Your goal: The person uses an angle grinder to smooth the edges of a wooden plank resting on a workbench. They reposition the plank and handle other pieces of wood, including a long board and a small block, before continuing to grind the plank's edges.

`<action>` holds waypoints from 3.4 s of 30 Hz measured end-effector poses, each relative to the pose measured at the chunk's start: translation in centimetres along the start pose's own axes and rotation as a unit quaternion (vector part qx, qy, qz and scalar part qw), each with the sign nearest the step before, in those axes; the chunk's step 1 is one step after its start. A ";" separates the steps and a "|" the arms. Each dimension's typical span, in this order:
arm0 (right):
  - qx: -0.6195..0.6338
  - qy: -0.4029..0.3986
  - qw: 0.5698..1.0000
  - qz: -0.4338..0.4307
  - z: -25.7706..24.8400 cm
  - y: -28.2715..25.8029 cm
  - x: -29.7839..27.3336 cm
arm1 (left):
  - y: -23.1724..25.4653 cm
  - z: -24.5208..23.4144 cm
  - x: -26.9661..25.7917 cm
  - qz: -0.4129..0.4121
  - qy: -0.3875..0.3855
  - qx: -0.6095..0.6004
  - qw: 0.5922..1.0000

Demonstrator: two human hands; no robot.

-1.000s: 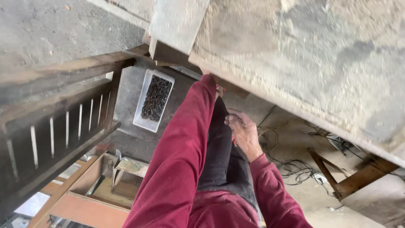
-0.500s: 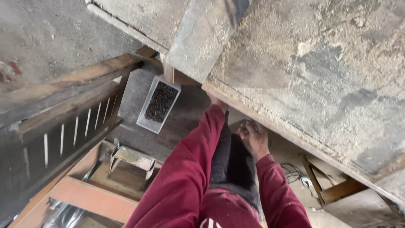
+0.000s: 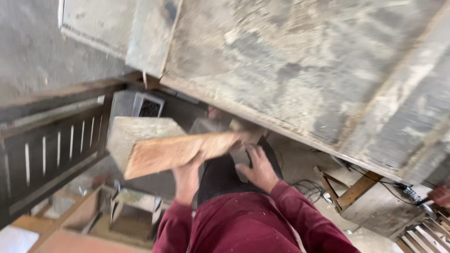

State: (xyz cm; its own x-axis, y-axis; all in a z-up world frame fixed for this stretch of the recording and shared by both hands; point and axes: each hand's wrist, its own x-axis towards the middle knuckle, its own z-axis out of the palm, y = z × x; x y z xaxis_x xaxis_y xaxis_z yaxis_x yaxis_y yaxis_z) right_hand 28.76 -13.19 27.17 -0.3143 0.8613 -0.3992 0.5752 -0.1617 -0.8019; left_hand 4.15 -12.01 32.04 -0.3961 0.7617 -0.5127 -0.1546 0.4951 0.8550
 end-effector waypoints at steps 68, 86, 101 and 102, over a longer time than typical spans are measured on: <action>-0.044 0.382 0.920 -0.074 -35.0 6.2 1.8 | -3.8 53.9 1.0 0.207 -0.332 -0.024 0.920; 0.083 -0.070 0.993 -0.039 12.8 1.2 13.8 | -15.8 0.9 7.9 0.122 0.070 0.166 0.976; -0.261 0.006 0.957 -0.125 22.3 16.8 37.5 | -28.9 1.4 37.1 -0.301 0.111 -0.327 0.889; -0.288 0.013 0.947 -0.139 22.2 16.8 37.5 | -29.3 1.4 37.1 -0.296 0.099 -0.316 0.896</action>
State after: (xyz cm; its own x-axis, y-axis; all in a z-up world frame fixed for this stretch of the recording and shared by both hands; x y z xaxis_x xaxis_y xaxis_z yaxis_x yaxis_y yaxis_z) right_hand 9.87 5.68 -11.09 -0.4998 0.8447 -0.1914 0.7921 0.3564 -0.4955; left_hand -4.79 2.34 -12.19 -0.2178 0.3236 -0.9208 -0.8476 0.4050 0.3428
